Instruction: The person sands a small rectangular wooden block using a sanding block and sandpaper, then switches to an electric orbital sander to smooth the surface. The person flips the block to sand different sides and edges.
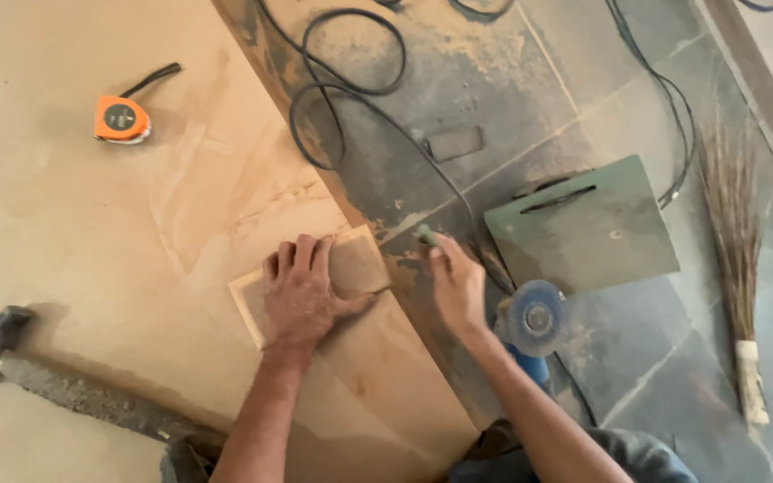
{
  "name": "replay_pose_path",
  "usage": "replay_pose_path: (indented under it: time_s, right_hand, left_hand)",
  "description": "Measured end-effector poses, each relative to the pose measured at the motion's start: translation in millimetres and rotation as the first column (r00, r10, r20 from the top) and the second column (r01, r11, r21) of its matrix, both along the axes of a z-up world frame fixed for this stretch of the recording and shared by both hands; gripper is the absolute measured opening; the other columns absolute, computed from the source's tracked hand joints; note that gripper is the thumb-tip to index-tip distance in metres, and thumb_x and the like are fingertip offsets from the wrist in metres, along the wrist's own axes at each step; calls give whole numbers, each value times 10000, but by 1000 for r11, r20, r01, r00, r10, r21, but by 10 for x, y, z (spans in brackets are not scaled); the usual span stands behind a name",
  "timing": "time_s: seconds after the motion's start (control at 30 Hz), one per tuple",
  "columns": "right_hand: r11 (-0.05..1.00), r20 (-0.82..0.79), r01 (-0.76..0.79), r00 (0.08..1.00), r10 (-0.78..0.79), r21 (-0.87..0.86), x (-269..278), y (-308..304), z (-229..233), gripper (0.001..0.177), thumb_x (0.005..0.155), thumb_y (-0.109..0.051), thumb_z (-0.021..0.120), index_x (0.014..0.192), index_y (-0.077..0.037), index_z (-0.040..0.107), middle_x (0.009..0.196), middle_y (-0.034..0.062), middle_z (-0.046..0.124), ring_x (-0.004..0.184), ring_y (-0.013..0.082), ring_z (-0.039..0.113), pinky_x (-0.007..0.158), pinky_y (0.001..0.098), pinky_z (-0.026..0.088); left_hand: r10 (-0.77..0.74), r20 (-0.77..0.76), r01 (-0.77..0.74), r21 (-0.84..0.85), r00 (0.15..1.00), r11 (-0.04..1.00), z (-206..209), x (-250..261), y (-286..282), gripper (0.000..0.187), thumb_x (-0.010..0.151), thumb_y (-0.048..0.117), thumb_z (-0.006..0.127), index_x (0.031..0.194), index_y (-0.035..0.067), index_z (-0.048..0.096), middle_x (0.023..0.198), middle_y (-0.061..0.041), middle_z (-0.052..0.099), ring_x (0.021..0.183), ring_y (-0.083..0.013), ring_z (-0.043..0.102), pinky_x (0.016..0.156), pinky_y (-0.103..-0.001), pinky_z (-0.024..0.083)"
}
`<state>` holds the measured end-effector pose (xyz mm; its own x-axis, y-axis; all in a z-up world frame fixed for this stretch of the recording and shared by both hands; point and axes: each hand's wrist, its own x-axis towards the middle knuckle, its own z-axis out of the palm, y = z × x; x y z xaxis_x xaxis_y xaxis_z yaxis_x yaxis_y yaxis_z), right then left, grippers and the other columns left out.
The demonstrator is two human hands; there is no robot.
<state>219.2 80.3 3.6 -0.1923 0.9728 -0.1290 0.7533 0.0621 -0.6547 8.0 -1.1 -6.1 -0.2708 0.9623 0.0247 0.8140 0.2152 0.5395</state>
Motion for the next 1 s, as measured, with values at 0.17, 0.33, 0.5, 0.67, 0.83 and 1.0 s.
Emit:
replay_pose_path:
  time_s: [0.17, 0.33, 0.5, 0.67, 0.83, 1.0]
  right_hand:
    - [909, -97, -303, 935, 342, 286, -428, -531, -52, 441, 1039, -120, 553, 1455, 17, 501, 1477, 268, 541, 1327, 421, 559, 1040, 435, 496]
    - [973, -151, -197, 965, 214, 124, -326, -722, -122, 448, 1034, -117, 527, 1471, -16, 510, 1502, 237, 534, 1364, 396, 550, 1075, 408, 490]
    - [981, -144, -190, 973, 182, -44, -604, -28, -293, 393, 1041, -134, 544, 1423, -54, 580, 1358, 212, 651, 1279, 341, 654, 1021, 359, 530]
    - [942, -147, -294, 937, 318, 163, -274, -433, -215, 415, 1000, -39, 536, 1410, 1, 582, 1366, 258, 635, 1296, 383, 609, 1065, 390, 482]
    - [953, -86, -252, 959, 268, 166, -288, -503, -220, 397, 964, -12, 586, 1359, -1, 622, 1333, 254, 646, 1299, 374, 612, 1065, 384, 483]
    - [949, -107, -284, 948, 299, 135, -657, -27, -303, 398, 970, 6, 570, 1365, -8, 618, 1326, 252, 631, 1278, 347, 632, 1017, 366, 536]
  left_hand:
    - [5, -50, -5, 4, 999, 1000, -1, -8, 22, 1004, 505, 616, 883, 1311, 83, 610, 1157, -76, 542, 1107, -308, 510, 1015, -491, 387]
    - [22, -15, -21, 92, 1000, 996, -95, 5, 4, 942, 556, 596, 879, 1289, 63, 620, 1156, -85, 553, 1097, -309, 518, 1008, -499, 398]
    - [16, -67, -7, 129, 998, 992, -191, -29, 42, 901, 590, 578, 865, 1282, 51, 630, 1166, -77, 553, 1106, -300, 522, 997, -473, 408]
    - [44, 20, -46, 55, 999, 997, -166, -22, 40, 1005, 539, 665, 862, 1275, 24, 620, 1144, -95, 550, 1090, -328, 510, 964, -484, 396]
    - [-4, 43, 2, 57, 999, 998, -76, -23, 37, 1014, 534, 675, 871, 1258, 14, 609, 1146, -96, 540, 1087, -315, 500, 1004, -490, 386]
    - [-45, -6, 45, 14, 999, 999, -164, -58, -21, 914, 611, 567, 855, 1323, 59, 590, 1213, -66, 531, 1143, -279, 502, 1010, -449, 400]
